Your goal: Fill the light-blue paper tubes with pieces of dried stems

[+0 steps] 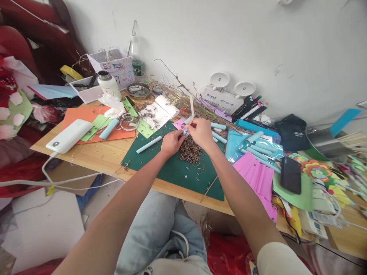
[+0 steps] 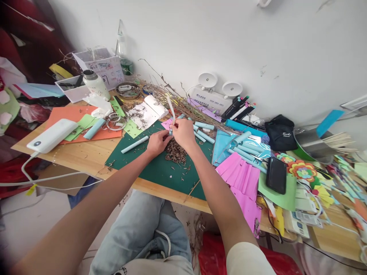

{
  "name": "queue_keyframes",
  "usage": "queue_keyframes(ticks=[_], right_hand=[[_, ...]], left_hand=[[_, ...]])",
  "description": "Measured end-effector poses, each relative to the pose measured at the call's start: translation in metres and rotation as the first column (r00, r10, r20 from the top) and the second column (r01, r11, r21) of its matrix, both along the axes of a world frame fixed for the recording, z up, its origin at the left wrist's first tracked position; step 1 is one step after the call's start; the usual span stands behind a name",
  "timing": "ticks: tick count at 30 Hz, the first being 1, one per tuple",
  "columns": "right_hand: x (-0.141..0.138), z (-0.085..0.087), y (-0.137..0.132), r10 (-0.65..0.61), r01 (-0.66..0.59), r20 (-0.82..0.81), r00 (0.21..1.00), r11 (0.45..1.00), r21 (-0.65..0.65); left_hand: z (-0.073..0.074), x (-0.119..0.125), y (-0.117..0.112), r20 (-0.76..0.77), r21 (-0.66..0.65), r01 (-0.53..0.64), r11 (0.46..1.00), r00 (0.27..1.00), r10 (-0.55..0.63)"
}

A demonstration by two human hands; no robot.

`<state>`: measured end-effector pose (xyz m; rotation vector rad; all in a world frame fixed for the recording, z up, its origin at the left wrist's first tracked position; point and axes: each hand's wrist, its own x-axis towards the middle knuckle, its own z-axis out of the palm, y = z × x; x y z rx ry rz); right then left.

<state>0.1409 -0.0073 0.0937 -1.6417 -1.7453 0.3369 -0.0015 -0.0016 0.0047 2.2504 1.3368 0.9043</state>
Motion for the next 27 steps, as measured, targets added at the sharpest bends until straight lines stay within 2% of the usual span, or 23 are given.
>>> queue_keyframes(ticks=[6, 18, 27], right_hand=[[0.0, 0.0011, -0.0007, -0.001, 0.0, -0.022, 1.0, 1.0, -0.027], [-0.0033, -0.002, -0.0039, 0.004, -0.005, 0.062, 0.998, 1.0, 0.021], [-0.0016, -0.0037, -0.0089, -0.008, 0.007, 0.035, 0.999, 1.0, 0.029]], left_hand=[[0.0011, -0.0006, -0.0002, 0.012, 0.005, 0.005, 1.0, 1.0, -0.005], [0.0006, -0.0013, 0.0003, 0.004, -0.016, 0.004, 1.0, 1.0, -0.004], [-0.0001, -0.0004, 0.001, 0.008, -0.012, 0.006, 1.0, 1.0, -0.005]])
